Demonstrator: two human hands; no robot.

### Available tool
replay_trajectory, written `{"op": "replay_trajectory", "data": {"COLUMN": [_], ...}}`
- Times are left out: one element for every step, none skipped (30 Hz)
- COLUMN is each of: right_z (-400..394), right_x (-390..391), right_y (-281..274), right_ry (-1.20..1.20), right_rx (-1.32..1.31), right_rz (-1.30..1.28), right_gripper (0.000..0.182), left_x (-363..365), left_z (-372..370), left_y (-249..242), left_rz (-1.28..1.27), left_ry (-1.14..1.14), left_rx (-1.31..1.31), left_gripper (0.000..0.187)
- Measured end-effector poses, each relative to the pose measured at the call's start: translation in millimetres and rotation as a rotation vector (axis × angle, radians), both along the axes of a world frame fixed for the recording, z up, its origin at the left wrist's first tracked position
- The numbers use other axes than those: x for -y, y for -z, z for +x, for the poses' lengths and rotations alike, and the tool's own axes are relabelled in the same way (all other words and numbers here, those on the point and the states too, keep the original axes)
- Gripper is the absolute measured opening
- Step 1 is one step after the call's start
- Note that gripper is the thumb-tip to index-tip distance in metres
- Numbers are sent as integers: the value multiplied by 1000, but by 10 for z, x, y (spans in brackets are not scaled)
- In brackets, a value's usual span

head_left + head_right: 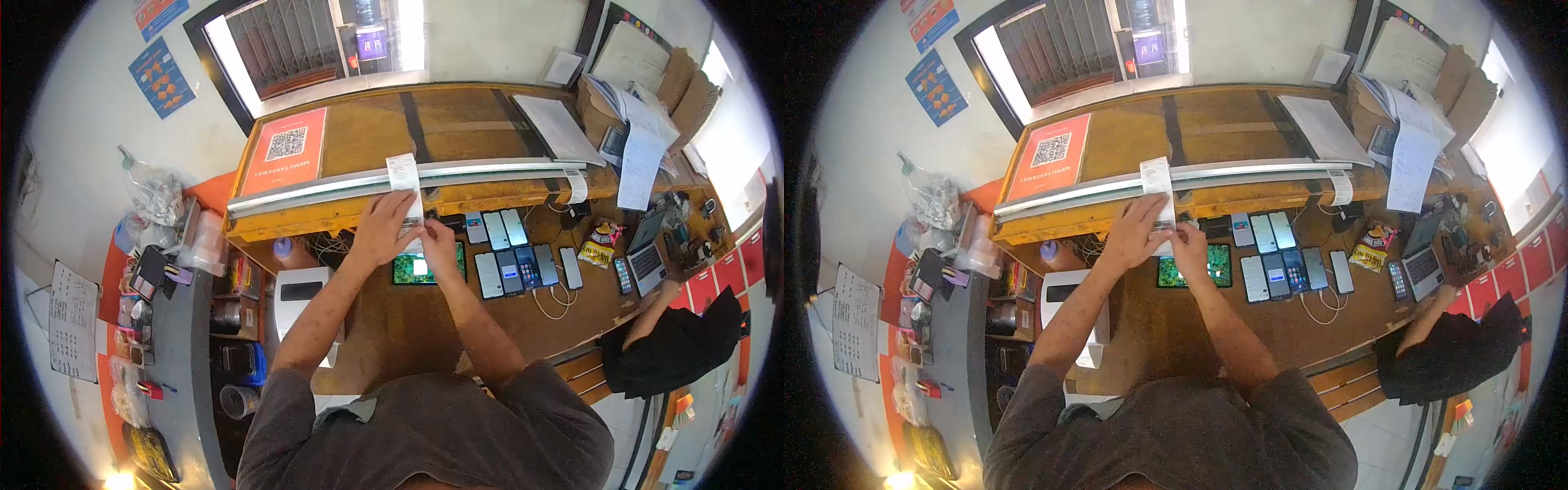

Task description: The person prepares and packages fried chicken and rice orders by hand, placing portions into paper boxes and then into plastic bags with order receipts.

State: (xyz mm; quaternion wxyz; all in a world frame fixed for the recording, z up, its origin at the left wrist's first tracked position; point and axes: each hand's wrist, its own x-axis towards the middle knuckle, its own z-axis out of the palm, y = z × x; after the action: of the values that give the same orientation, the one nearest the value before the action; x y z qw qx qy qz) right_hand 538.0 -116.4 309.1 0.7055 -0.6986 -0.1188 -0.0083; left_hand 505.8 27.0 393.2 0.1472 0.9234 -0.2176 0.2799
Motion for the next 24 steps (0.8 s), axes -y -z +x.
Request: {"op": "replay_trajectory", "data": {"right_z": [4,25,24,-9,-37,-42,-42,-70,-91,-116,-118,-121,-129,-109,-44,-7,-22,-66,-102,-185,-297,-437,-527,-492], "right_x": [-30,-75,-122,-176,-226,-265,-286,-300,-295,-273,-248,-205,-171,-179,-229,-283,-331,-382,-412,-383,-348,-290,-229,-183], "right_y": [24,63,106,161,251,394,532,556,577,596,573,552,534,568,656,747,825,882,929,925,844,703,642,703], "right_ry": [19,38,39,83,127,108,109,95,82,46,48,-10,-68,-67,-98,-127,-126,-114,-104,-92,-98,-71,-44,-27], "right_rx": [10,22,25,65,106,101,106,84,64,84,91,45,0,2,20,38,41,9,-18,-99,-85,-194,-307,-251], "right_rz": [37,77,78,117,157,164,163,143,123,165,167,176,183,179,164,152,153,160,167,76,80,103,122,244], "right_gripper": [19,18,18,18,17,19,19,20,22,24,24,25,27,27,27,28,28,28,27,25,25,21,24,28], "left_x": [15,22,30,39,45,57,66,76,85,85,81,78,73,75,82,89,96,97,91,74,49,24,7,-12], "left_z": [-29,-46,-53,-53,-44,-36,-35,-34,-29,-16,-9,-5,3,4,0,-4,-6,-9,-9,5,30,80,31,-47], "left_y": [36,44,47,64,91,104,111,105,99,103,113,127,140,144,145,142,129,121,122,148,178,226,209,210], "left_rz": [-1,38,76,77,85,91,89,78,67,66,59,50,48,36,25,25,21,19,22,17,14,-44,-43,-33], "left_ry": [1,-30,-60,-59,-85,-110,-109,-125,-140,-138,-137,-135,-133,-132,-132,-131,-136,-142,-144,-128,-114,-90,-95,-110], "left_rx": [-1,9,20,22,21,21,26,6,-14,-5,14,32,37,50,64,66,62,62,74,97,121,148,156,174], "left_gripper": [57,59,60,60,61,61,61,61,61,61,60,59,59,58,56,56,54,52,52,48,45,37,37,34]}}
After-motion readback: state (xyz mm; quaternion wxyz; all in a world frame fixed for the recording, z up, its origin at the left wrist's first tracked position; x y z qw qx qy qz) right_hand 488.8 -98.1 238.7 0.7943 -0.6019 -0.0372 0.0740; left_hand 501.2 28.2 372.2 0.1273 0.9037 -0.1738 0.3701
